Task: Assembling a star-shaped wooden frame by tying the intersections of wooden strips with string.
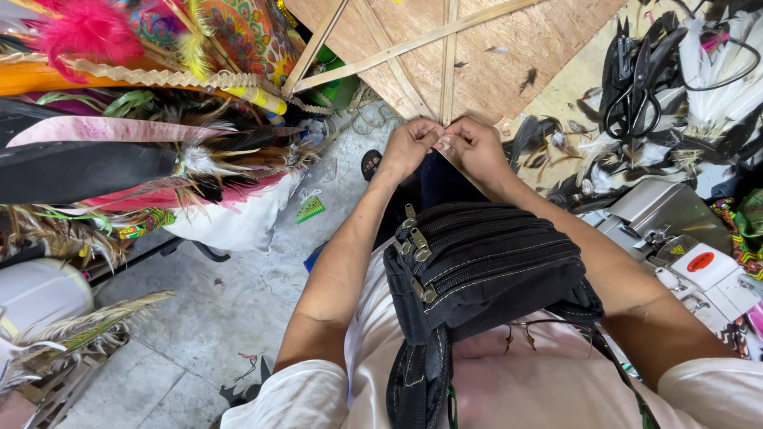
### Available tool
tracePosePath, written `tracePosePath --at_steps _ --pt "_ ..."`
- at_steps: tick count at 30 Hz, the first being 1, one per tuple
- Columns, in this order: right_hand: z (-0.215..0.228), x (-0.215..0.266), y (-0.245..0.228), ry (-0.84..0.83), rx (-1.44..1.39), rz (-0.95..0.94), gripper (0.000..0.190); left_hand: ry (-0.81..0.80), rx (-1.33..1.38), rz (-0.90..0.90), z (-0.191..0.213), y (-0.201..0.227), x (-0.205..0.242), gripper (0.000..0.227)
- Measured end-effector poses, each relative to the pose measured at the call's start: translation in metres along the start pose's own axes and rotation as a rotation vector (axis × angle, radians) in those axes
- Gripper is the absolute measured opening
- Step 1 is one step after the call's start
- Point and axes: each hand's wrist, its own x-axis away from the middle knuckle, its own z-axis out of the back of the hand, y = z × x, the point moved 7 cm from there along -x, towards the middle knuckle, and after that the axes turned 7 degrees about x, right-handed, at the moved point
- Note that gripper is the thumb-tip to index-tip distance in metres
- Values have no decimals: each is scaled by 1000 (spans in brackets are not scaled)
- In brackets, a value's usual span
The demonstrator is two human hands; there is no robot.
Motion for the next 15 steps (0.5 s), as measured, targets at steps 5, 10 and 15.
tracePosePath --at_steps 5,10,15 --pt "8 3 -26 104 247 295 5 -4 -20 41 5 -16 -6 15" --pt "9 8 -67 132 380 519 9 -23 23 100 5 -20 -10 21" --pt "11 1 -50 57 312 468 12 -83 -81 55 4 -10 -10 19"
